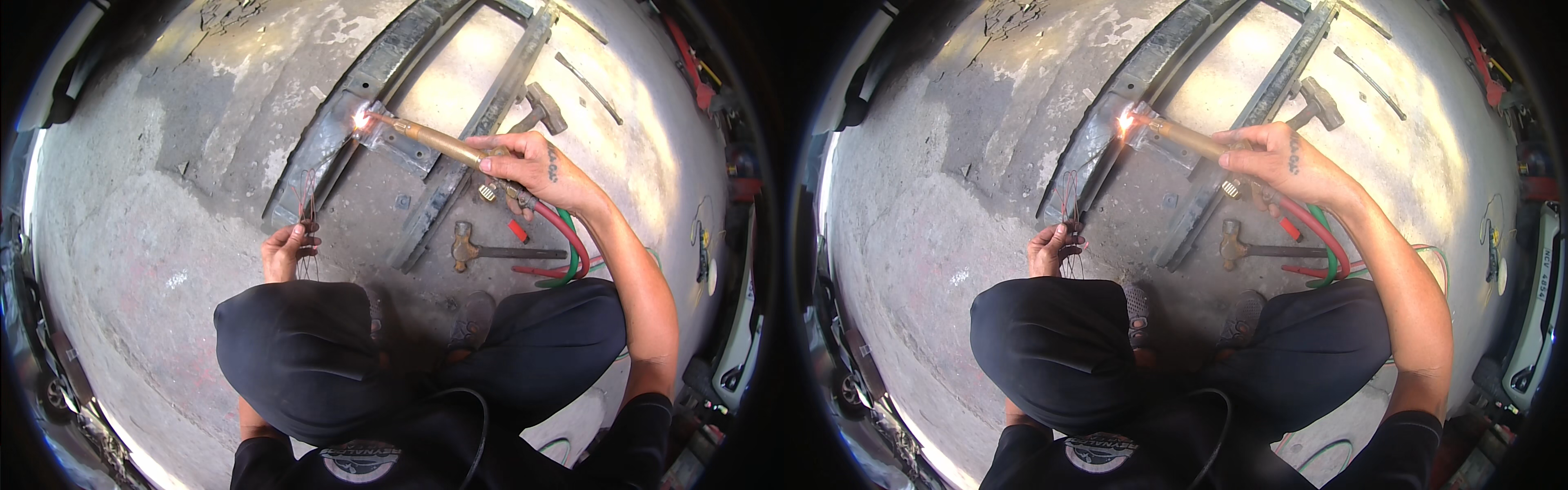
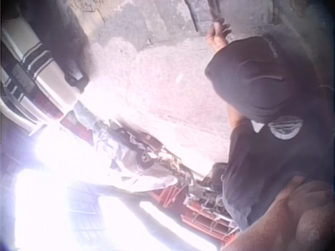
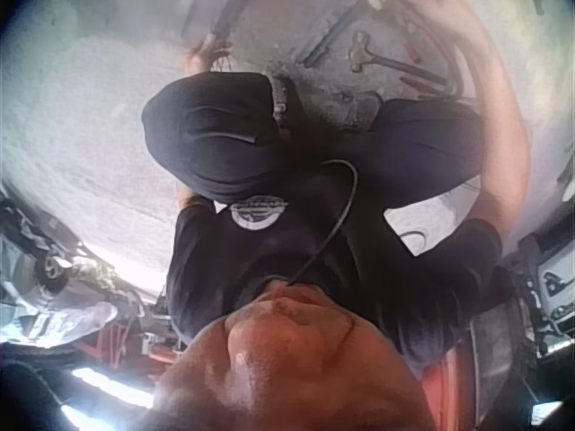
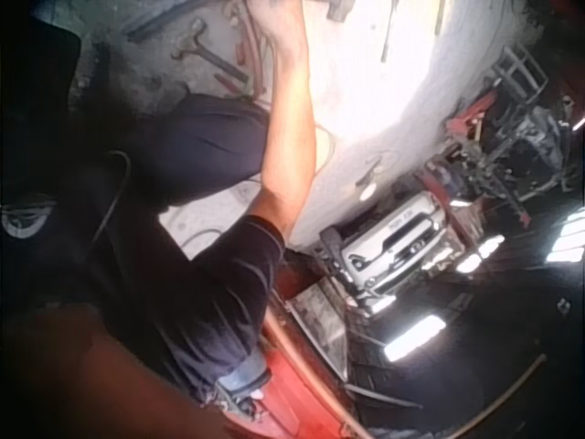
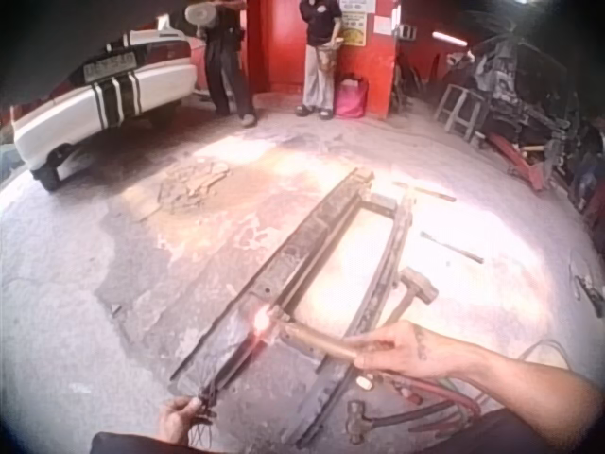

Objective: The person uses a welding torch to join metal pieces on the floor, feeding a thin wire into the molten pool while seated.

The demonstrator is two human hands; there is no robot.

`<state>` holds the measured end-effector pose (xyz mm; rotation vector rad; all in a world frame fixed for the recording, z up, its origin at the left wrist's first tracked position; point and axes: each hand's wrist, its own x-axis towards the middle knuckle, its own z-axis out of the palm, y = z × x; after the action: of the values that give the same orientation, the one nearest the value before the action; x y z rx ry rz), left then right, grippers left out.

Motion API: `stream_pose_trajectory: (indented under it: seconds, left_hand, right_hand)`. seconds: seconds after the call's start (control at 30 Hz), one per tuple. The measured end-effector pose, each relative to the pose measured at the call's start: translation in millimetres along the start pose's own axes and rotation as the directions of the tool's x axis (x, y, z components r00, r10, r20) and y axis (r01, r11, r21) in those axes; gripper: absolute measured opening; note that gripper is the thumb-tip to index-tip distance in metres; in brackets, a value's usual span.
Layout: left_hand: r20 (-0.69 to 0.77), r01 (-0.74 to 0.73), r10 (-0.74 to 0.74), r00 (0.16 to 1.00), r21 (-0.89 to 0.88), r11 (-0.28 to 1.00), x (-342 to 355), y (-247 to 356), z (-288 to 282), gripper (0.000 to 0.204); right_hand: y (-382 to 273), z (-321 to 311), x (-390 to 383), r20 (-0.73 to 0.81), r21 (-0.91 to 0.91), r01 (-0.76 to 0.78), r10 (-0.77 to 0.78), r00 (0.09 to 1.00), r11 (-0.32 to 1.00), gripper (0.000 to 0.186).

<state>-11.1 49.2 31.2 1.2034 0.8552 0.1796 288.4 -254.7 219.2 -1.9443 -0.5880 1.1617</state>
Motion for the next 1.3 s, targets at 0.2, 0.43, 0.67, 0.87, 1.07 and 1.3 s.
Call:
stream_pose_trajectory:
  seconds: [0.2,0.43,0.67,0.87,1.07,1.3]
  left_hand:
    - [0.002,-0.002,0.002,1.0,0.002,1.0,0.8,-1.2,-0.6,0.029]
    - [0.003,-0.003,0.003,1.0,0.005,1.0,1.0,0.6,2.4,0.029]
    - [0.01,-0.019,0.019,1.0,0.025,0.999,3.1,-1.8,0.0,0.03]
    - [0.012,-0.025,0.024,1.0,0.024,0.999,2.0,-1.2,1.3,0.03]
    - [0.011,-0.023,0.023,1.0,0.016,1.0,1.9,-1.6,1.9,0.029]
    - [0.01,-0.021,0.021,1.0,-0.005,1.0,-0.2,0.4,2.4,0.028]
  right_hand:
    - [-2.8,1.1,-1.6,-0.002,0.015,0.005,-0.005,1.0,1.0,0.056]
    - [4.8,-0.5,1.6,-0.019,-0.013,0.026,-0.026,0.999,1.0,0.056]
    - [-3.1,3.2,-1.5,-0.01,0.029,0.014,-0.013,1.0,0.999,0.056]
    - [-1.0,1.3,-1.0,-0.01,0.008,0.01,-0.01,1.0,1.0,0.056]
    - [0.5,-0.1,-0.8,-0.003,-0.002,-0.001,0.001,1.0,1.0,0.057]
    - [-2.8,2.9,-1.1,-0.002,0.024,0.021,-0.021,1.0,0.999,0.057]
